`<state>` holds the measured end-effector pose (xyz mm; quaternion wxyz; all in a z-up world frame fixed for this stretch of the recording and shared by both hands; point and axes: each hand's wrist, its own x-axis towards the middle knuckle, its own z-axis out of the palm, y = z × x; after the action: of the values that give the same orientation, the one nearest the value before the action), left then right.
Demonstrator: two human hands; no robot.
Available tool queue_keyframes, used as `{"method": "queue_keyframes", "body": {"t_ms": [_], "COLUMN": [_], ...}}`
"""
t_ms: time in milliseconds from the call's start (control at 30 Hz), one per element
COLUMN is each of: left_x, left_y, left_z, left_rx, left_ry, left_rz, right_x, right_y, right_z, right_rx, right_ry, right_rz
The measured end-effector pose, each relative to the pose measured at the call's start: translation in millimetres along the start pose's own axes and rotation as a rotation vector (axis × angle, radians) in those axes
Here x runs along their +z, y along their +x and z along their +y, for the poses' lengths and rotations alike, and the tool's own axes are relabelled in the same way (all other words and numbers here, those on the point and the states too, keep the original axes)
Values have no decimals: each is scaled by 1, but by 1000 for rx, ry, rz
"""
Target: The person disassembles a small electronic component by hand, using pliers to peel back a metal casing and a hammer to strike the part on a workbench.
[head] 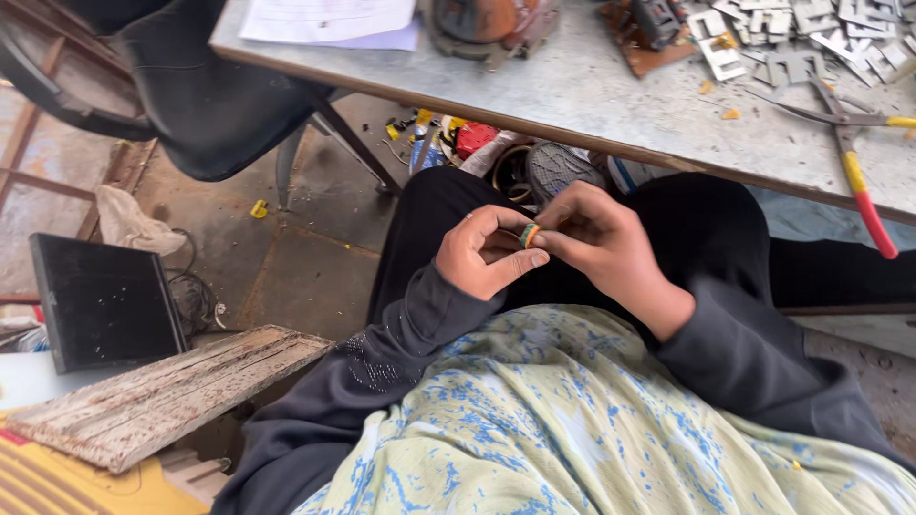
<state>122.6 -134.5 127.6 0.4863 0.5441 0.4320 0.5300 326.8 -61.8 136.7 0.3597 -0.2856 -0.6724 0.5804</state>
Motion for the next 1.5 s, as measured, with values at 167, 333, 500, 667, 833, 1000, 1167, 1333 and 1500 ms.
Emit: {"method": "queue_keyframes", "body": {"t_ms": [167,333,500,667,833,1000,1167,1333,1500], "left_x": [-7,-8,-6,-3,3,6,5,4,-5], "left_y": [-21,-30,-32,-34,-35,-38,-37,-34,-27], "left_z": [23,35,38,36,36,49,52,25,20], "left_rx": [-5,92,6,-33,49,160,165,-67,-195], "left_ry": [-260,-297,-398,-438,-324,-24,120,-311,-372], "left_rz": [-21,-90,-102,-113,-144,-104,-160,-180,-193], "right_x": [9,23,27,29,33,37,29,15,14], "right_y": [-19,-36,-49,-54,-54,-54,-50,-57,-60], "right_z": [-53,-82,-95,-101,-97,-83,-66,-60,-79], "right_rx": [-85,-283,-347,-385,-376,-383,-309,-267,-164], "right_ry": [110,-218,-318,-523,-509,-558,-476,21,299], "right_rz": [-85,9,100,130,132,165,290,201,278]}}
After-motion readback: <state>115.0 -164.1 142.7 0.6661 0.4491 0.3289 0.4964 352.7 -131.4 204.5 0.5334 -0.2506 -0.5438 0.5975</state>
